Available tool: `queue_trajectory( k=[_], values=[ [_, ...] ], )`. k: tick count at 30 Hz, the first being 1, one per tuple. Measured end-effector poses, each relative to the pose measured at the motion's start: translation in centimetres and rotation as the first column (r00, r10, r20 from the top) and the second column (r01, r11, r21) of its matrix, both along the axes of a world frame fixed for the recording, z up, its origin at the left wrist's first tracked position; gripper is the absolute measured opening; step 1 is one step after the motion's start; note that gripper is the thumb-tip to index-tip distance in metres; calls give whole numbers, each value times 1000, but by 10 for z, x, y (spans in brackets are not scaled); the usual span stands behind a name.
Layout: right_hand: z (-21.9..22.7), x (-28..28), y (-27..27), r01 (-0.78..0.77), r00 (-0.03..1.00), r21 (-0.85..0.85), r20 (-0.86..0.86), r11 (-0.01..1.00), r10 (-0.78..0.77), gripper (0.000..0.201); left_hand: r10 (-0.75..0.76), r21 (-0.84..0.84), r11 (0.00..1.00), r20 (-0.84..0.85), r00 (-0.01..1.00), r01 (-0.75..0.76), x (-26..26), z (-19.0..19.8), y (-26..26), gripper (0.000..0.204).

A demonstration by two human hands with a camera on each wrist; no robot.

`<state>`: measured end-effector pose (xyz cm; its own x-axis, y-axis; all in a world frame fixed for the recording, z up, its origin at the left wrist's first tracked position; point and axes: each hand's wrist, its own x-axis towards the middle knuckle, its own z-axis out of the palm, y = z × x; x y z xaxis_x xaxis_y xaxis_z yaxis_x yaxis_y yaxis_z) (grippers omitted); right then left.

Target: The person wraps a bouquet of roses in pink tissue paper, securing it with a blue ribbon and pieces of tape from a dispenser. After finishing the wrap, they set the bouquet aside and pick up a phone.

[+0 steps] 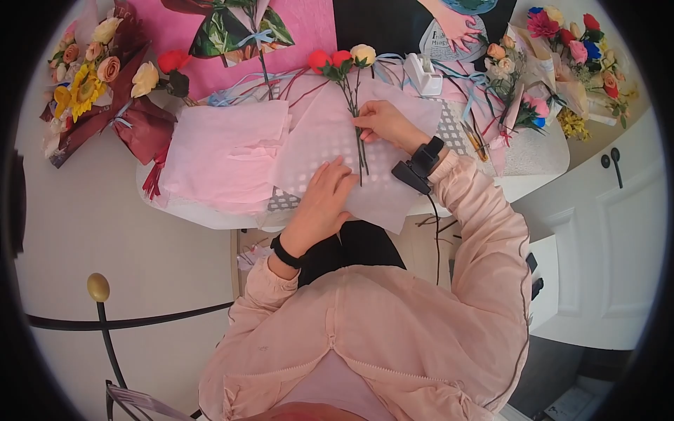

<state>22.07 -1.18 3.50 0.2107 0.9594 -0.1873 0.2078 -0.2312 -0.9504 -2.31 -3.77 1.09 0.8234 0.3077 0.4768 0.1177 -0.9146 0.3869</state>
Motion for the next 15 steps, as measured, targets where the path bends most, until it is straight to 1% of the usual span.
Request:
queue_trajectory(
  k=[3, 6, 7, 9, 12, 15],
  values=[
    [2, -4, -7, 18, 1000, 67, 22, 998, -20, 18, 3, 4, 1000, -6, 1000, -3, -3, 1, -2, 69],
    [11, -7, -20, -17, 988, 77, 156, 997, 5, 22, -6, 11, 1000, -4, 1000, 6, -6, 0, -2, 68],
    [16, -9, -28, -53, 963, 111, 267, 992, 22, 23, -7, 14, 1000, -1, 1000, 7, -8, 0, -2, 67],
    [28, -14, -50, -139, 877, 161, 478, 977, 46, 28, 12, 6, 1000, 6, 1000, -12, -12, -1, -4, 63],
    [42, -20, -84, -259, 785, 179, 611, 949, 99, 36, 43, 1, 999, 43, 998, -43, -18, -5, -7, 57],
    [31, -22, -108, -377, 662, 297, 749, 878, 31, 42, 96, -4, 995, 99, 990, -96, -24, -7, -10, 48]
  ],
)
